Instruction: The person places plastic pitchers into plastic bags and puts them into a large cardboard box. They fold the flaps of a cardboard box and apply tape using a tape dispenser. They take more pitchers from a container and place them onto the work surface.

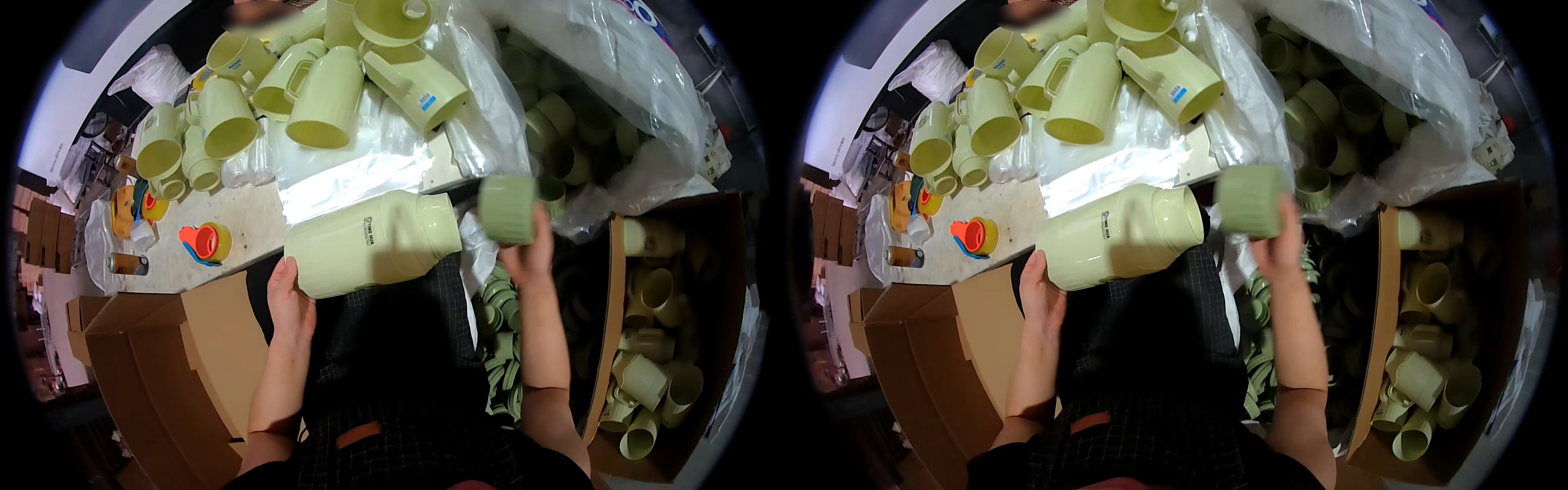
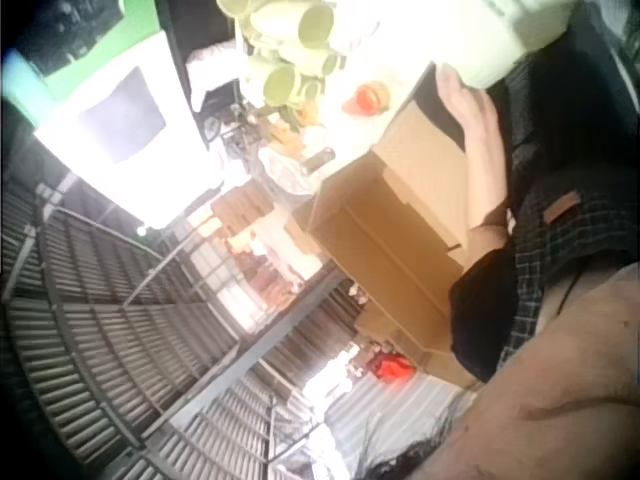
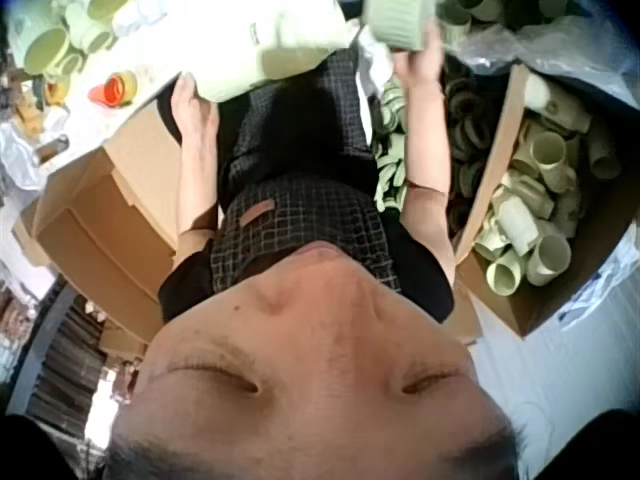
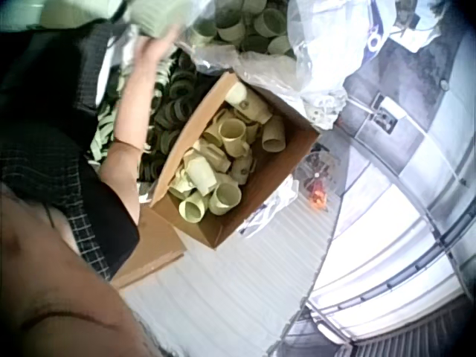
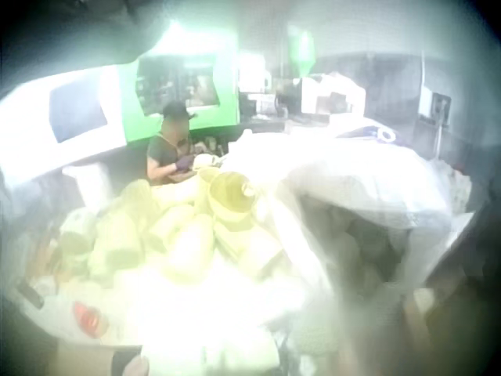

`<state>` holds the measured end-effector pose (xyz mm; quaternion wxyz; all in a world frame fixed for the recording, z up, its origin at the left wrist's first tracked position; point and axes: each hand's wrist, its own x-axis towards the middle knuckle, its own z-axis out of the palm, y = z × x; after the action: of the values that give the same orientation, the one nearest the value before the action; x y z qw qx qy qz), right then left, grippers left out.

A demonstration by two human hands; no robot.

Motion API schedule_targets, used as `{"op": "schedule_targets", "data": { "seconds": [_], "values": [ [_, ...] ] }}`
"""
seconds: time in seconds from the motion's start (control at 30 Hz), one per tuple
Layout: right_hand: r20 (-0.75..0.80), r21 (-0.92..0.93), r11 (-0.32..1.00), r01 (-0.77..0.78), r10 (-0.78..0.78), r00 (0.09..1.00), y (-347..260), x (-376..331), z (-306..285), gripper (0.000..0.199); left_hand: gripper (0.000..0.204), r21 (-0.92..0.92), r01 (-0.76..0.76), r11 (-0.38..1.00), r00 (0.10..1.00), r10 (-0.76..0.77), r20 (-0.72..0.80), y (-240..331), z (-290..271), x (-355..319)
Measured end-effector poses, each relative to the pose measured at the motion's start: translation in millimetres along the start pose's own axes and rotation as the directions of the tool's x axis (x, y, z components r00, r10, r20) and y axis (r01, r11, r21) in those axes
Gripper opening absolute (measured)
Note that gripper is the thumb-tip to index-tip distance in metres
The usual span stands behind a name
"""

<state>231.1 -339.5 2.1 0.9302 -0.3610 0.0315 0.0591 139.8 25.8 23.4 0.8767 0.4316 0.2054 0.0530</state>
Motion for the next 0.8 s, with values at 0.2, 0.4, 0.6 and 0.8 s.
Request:
{"op": "schedule_targets", "data": {
  "seconds": [0.2,0.4,0.6,0.8],
  "values": [
    [0.267,-0.55,0.757,0.353,-0.241,0.933,35,-31,78,0.059,0.045,0.068,0.092,0.993,0.996,-0.093,0.008,10,-27,-20],
    [0.759,-0.558,0.202,0.805,-0.268,0.593,3,-63,121,0.098,0.043,-0.097,0.264,0.96,0.963,-0.268,-0.037,-10,-52,-42],
    [0.874,-0.442,0.203,0.874,-0.122,0.47,3,-77,128,0.075,0.038,-0.16,0.324,0.932,0.944,-0.329,-0.007,-16,-49,-60],
    [0.212,-0.736,0.599,0.314,-0.236,0.948,64,-93,100,0.072,0.03,0.377,-0.564,0.735,0.788,0.615,-0.021,2,-31,-96]
  ]
}}
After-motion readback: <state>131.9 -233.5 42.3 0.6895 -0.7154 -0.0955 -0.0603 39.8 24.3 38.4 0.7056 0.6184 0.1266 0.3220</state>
